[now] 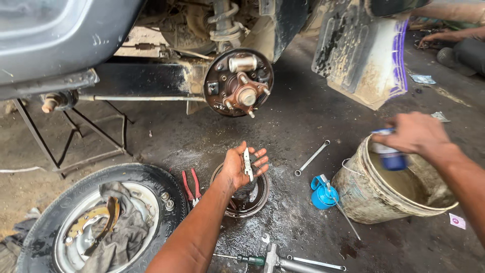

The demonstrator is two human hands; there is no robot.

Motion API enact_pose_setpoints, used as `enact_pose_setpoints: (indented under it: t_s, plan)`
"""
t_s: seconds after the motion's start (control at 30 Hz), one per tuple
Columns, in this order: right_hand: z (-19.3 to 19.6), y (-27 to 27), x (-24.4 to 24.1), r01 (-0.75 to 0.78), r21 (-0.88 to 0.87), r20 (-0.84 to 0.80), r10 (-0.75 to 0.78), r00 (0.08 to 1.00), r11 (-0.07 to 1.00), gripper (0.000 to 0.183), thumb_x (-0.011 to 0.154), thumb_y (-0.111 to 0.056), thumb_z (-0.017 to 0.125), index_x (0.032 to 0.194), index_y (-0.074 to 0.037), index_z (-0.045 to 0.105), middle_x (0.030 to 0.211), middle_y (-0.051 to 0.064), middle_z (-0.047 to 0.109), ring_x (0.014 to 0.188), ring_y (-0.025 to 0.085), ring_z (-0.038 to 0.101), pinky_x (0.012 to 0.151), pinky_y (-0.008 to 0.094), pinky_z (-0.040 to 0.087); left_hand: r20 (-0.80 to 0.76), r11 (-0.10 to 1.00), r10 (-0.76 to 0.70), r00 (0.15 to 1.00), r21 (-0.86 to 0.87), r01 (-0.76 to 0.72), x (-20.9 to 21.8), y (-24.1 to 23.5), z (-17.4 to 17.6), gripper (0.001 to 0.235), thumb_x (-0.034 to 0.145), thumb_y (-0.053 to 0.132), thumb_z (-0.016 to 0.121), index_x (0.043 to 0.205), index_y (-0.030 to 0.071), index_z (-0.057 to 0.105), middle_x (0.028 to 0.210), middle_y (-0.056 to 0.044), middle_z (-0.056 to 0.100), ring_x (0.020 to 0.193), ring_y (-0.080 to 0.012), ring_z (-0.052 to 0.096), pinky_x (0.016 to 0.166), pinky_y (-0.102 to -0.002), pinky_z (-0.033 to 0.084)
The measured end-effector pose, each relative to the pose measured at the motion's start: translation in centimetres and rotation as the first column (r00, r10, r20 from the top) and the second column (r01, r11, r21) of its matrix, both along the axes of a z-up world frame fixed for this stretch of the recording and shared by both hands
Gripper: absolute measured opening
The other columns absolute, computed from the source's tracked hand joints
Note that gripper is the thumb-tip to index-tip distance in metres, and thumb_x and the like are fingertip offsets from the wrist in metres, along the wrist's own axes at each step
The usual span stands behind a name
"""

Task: The person cleans a brake shoe and other small metal components using a rag and a liquid solvent. They repeatedly dip the rag into a blue container to apply the solvent and wipe the parts over a metal bowl to catch the runoff.

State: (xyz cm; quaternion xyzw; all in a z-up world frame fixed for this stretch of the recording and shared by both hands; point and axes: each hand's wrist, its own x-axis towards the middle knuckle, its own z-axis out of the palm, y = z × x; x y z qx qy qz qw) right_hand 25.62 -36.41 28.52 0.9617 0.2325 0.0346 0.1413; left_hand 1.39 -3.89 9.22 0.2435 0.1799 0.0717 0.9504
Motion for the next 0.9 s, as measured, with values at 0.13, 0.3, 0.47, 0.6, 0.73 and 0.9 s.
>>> enact_pose_setpoints:
  t_s: [0.13,0.3,0.47,0.6,0.73,0.9]
  plan:
    - [-5.0,-5.6,5.1,0.096,-0.140,-0.035,-0.101,0.994,0.986,0.059,0.082,-0.062,0.067,0.118,-0.017,0.079,0.121,0.015,0.077,0.114,0.031,0.075,0.099,0.044,0.058,0.001,1.000,-0.018,1.000,-0.018,0.018,-0.9,-0.7,1.9,0.014,0.104,0.019,0.041,0.106,0.006,0.046,0.134,-0.027,0.061,0.128,-0.0419,0.059,0.100,-0.057,0.051]
    - [-19.0,-9.7,11.7,-0.136,-0.307,-0.369,0.014,0.930,0.942,0.038,0.092,-0.024,0.057,0.126,-0.022,0.073,0.122,0.005,0.077,0.109,0.018,0.074,0.097,0.032,0.058,0.070,0.992,-0.090,0.993,-0.082,0.096,-1.7,-1.4,0.1,0.012,0.104,0.006,0.038,0.115,0.001,0.036,0.141,-0.031,0.058,0.134,-0.0460,0.057,0.103,-0.057,0.049]
    - [-24.2,-9.9,15.6,0.165,0.099,-0.618,-0.070,0.783,0.981,0.033,0.100,-0.023,0.054,0.117,-0.012,0.080,0.109,0.006,0.074,0.094,0.023,0.073,0.086,0.041,0.063,0.070,0.993,-0.046,0.996,-0.106,0.053,-2.1,-1.4,-2.3,0.033,0.102,0.011,0.039,0.133,0.000,0.045,0.143,-0.024,0.055,0.133,-0.0410,0.055,0.100,-0.057,0.050]
    - [-23.7,-8.1,15.2,0.009,-0.042,-0.386,-0.024,0.922,0.999,0.025,0.101,-0.026,0.054,0.114,-0.019,0.074,0.109,0.005,0.073,0.094,0.019,0.070,0.090,0.036,0.058,0.085,0.994,0.038,0.996,-0.105,-0.029,-2.5,-0.9,-2.5,0.035,0.103,0.013,0.038,0.134,0.001,0.050,0.143,-0.020,0.056,0.136,-0.0362,0.054,0.102,-0.058,0.055]
    - [-16.5,-7.2,14.3,0.038,-0.147,-0.392,-0.094,0.915,0.988,0.028,0.094,-0.039,0.065,0.105,-0.026,0.087,0.105,0.002,0.080,0.097,0.017,0.074,0.095,0.040,0.058,-0.041,0.987,0.132,0.990,-0.090,-0.135,-1.9,-0.8,-2.8,0.029,0.105,0.016,0.038,0.130,0.003,0.046,0.138,-0.017,0.057,0.133,-0.0361,0.056,0.099,-0.059,0.052]
    - [-7.2,-5.4,11.8,0.096,0.081,-0.299,-0.068,0.952,0.992,0.043,0.083,-0.050,0.077,0.107,-0.015,0.082,0.101,0.010,0.082,0.102,0.025,0.075,0.099,0.047,0.059,-0.101,0.974,0.197,0.975,-0.098,-0.207,-0.1,-0.3,-4.6,0.027,0.106,0.019,0.040,0.128,0.004,0.048,0.135,-0.015,0.058,0.129,-0.0323,0.058,0.098,-0.054,0.053]
